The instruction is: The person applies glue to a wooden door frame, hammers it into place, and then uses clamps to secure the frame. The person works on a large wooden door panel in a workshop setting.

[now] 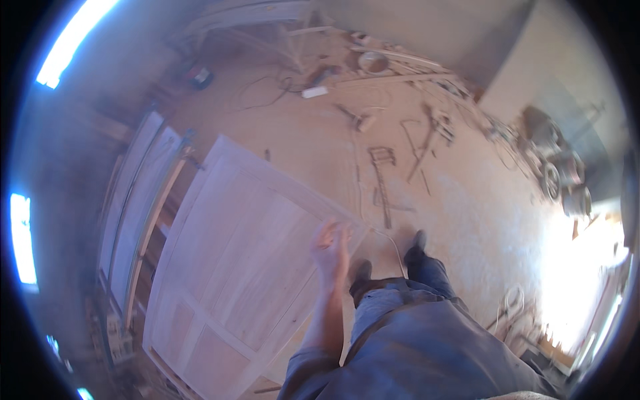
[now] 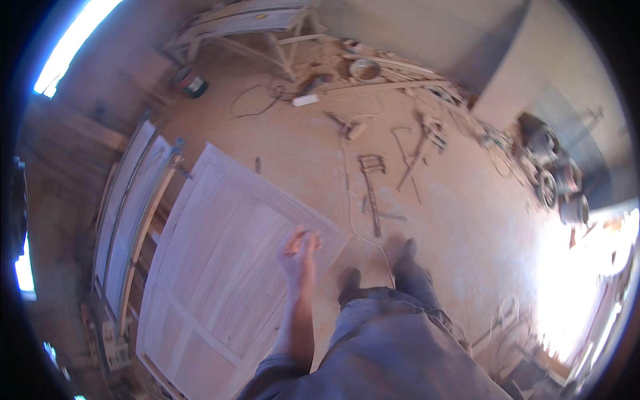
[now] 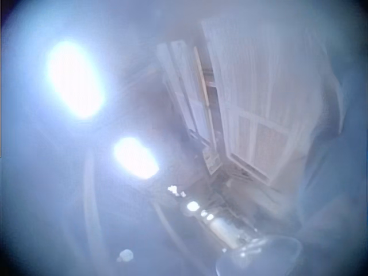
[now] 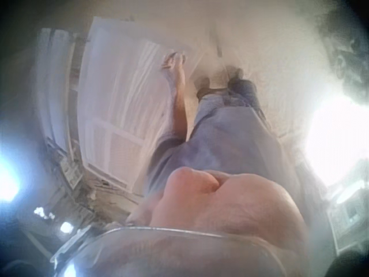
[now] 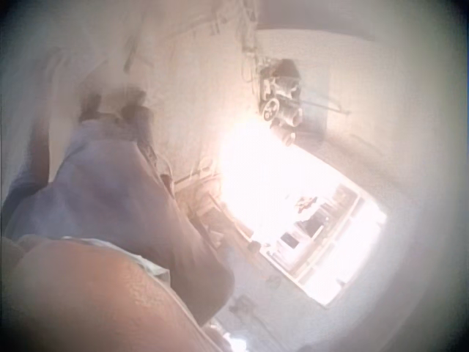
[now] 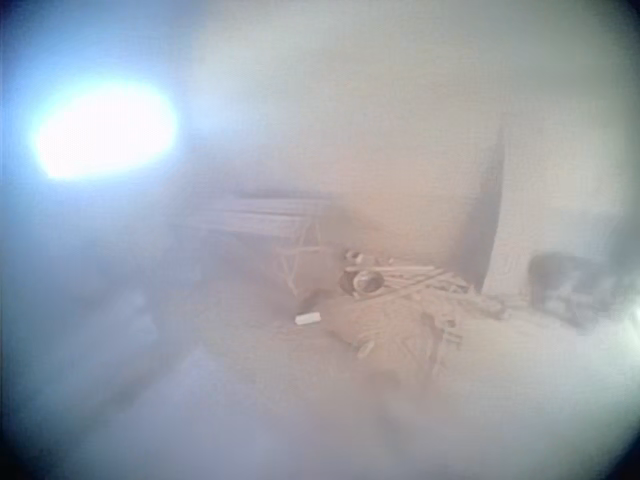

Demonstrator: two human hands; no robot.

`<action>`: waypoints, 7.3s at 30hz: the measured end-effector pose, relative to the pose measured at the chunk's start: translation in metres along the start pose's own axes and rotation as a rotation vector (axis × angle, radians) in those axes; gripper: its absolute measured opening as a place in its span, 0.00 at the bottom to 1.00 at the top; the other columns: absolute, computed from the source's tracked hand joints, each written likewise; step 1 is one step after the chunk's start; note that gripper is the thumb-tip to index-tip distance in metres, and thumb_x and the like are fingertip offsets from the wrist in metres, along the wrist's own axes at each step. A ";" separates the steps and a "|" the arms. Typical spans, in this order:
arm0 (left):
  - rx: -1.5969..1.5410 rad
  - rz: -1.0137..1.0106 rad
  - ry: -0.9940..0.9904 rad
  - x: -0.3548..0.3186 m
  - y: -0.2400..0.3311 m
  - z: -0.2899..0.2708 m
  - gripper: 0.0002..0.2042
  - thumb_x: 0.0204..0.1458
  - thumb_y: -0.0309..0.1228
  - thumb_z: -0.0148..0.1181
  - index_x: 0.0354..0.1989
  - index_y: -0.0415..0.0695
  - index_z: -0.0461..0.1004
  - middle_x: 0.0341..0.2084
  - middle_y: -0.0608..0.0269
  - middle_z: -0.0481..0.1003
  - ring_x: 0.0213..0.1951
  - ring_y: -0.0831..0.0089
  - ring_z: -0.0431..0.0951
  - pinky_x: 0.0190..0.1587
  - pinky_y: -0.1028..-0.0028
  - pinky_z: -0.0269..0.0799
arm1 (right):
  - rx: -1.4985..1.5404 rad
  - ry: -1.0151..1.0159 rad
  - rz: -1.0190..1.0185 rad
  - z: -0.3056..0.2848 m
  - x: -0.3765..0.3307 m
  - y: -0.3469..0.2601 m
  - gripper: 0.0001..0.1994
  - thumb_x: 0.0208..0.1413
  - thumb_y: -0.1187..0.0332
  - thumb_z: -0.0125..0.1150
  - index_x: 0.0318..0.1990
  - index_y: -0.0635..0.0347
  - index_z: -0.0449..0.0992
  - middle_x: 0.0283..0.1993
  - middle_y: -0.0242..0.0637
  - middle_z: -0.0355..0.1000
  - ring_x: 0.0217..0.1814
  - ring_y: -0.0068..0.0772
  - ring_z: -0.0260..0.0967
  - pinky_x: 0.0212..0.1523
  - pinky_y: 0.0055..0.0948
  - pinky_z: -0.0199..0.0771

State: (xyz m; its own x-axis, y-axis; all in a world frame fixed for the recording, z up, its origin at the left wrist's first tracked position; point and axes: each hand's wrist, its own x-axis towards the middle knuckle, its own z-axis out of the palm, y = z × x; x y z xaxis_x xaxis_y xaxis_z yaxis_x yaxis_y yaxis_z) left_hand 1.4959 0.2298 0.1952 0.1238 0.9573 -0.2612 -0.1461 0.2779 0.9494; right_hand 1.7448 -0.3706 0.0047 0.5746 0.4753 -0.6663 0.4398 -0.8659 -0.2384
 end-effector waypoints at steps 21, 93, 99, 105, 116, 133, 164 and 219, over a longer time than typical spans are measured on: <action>-0.149 -0.231 0.792 0.231 -0.050 0.043 0.22 0.59 0.22 0.58 0.60 0.23 0.67 0.37 0.47 0.81 0.33 0.68 0.83 0.35 0.72 0.79 | 0.075 0.133 -0.747 -0.502 0.574 -0.622 0.10 0.49 0.75 0.60 0.40 0.65 0.79 0.35 0.47 0.80 0.39 0.40 0.80 0.41 0.37 0.78; -1.734 0.036 2.480 1.655 0.335 -0.755 0.21 0.61 0.46 0.55 0.54 0.44 0.70 0.43 0.47 0.76 0.43 0.52 0.78 0.45 0.60 0.75 | -0.862 -1.286 -1.376 0.370 0.455 -2.939 0.14 0.53 0.72 0.66 0.47 0.65 0.78 0.37 0.36 0.77 0.35 0.27 0.75 0.36 0.26 0.76; -2.117 0.613 2.252 1.621 0.354 -0.855 0.27 0.66 0.43 0.42 0.71 0.42 0.58 0.64 0.43 0.65 0.63 0.46 0.69 0.65 0.49 0.65 | -1.369 -1.338 -1.723 0.540 0.274 -2.859 0.13 0.55 0.71 0.62 0.46 0.67 0.78 0.33 0.34 0.78 0.34 0.26 0.76 0.35 0.28 0.76; -2.225 0.796 2.358 1.605 0.333 -0.916 0.30 0.68 0.43 0.43 0.73 0.40 0.49 0.70 0.47 0.58 0.66 0.42 0.65 0.67 0.46 0.64 | -1.532 -1.558 -1.457 0.681 0.177 -2.766 0.08 0.55 0.74 0.63 0.42 0.64 0.76 0.31 0.34 0.76 0.29 0.23 0.71 0.29 0.27 0.71; -2.088 1.900 2.968 1.501 0.395 -1.089 0.45 0.66 0.48 0.53 0.77 0.44 0.27 0.70 0.43 0.55 0.67 0.45 0.63 0.72 0.48 0.55 | -1.562 -1.648 -0.829 0.892 0.044 -2.559 0.17 0.58 0.67 0.66 0.52 0.66 0.75 0.51 0.49 0.74 0.46 0.43 0.73 0.48 0.42 0.74; -1.671 2.183 3.223 1.418 0.354 -1.131 0.27 0.59 0.46 0.60 0.60 0.40 0.69 0.56 0.45 0.74 0.56 0.48 0.76 0.56 0.47 0.78 | -1.239 -1.623 -0.363 0.884 -0.009 -2.461 0.18 0.53 0.67 0.74 0.49 0.60 0.77 0.46 0.40 0.77 0.54 0.43 0.72 0.58 0.46 0.73; -2.377 1.689 3.088 1.399 0.421 -1.185 0.25 0.52 0.45 0.57 0.52 0.38 0.75 0.47 0.49 0.79 0.47 0.50 0.82 0.48 0.52 0.82 | -1.272 -1.369 -1.156 0.872 -0.078 -2.469 0.22 0.32 0.68 0.74 0.37 0.76 0.80 0.41 0.46 0.79 0.43 0.37 0.76 0.46 0.38 0.76; -2.414 1.924 2.747 1.733 0.526 -1.207 0.21 0.60 0.43 0.54 0.54 0.41 0.70 0.53 0.50 0.73 0.57 0.50 0.74 0.62 0.47 0.71 | -1.293 -1.433 -0.965 0.856 0.106 -2.790 0.14 0.43 0.63 0.71 0.39 0.52 0.79 0.42 0.33 0.72 0.47 0.34 0.67 0.51 0.39 0.69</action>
State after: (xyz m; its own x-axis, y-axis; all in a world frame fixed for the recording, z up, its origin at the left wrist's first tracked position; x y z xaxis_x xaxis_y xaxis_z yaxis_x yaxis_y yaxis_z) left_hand 0.4489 2.1305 0.0317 0.2743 -0.3052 -0.9119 0.9038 -0.2421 0.3529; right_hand -0.0120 1.9622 -0.0054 -0.5585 -0.3626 -0.7461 0.6526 0.3631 -0.6650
